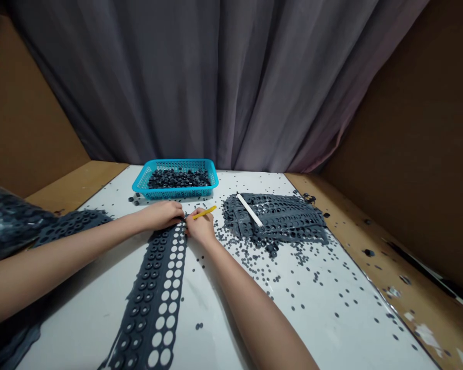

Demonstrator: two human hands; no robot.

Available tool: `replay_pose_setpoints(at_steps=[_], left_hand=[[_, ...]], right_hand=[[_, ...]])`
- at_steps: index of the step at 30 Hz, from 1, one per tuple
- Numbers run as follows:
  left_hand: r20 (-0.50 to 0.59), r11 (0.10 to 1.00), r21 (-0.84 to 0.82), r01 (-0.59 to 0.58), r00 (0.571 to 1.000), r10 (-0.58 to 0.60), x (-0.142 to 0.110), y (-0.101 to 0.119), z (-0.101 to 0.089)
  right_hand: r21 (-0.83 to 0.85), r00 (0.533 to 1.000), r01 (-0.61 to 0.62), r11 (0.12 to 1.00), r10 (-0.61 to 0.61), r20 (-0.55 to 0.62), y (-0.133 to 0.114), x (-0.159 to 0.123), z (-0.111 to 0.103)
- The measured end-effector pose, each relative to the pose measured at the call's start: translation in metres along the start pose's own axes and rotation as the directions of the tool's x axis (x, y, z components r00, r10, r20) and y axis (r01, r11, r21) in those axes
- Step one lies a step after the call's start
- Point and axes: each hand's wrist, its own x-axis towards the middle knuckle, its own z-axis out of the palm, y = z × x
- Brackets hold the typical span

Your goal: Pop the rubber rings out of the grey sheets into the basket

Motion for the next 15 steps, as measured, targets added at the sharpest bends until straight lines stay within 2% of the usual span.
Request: replay_pose_setpoints(at_steps=[5,8,11,15], left_hand=[[0.017,0.99,0.118,-0.072,0.997,0.07,0.003,-0.001,0.007],[-0.021,0.99,0.131,-0.053,0.998,0.056,0.0,-0.005,0.015],[-0.07,1.0,-0.017,0.008,0.998,-0.009,-0.004,-0.009,0.021],[-0.169,0.964,-0.259,0.062,0.98,-0.108,-0.01,-0.012,0.02]], right_hand=[[0.029,1.0,-0.017,0.999,0.017,-0.005,-0.004,-0.002,0.0],[0.018,1.0,-0.002,1.0,0.003,-0.014,-0.004,-0.003,0.0],[0.01,1.0,-0.003,1.0,0.003,-0.006,-0.004,-0.002,0.0],[0.034,1.0,-0.021,0.999,0.021,-0.001,-0.004,-0.002,0.0]])
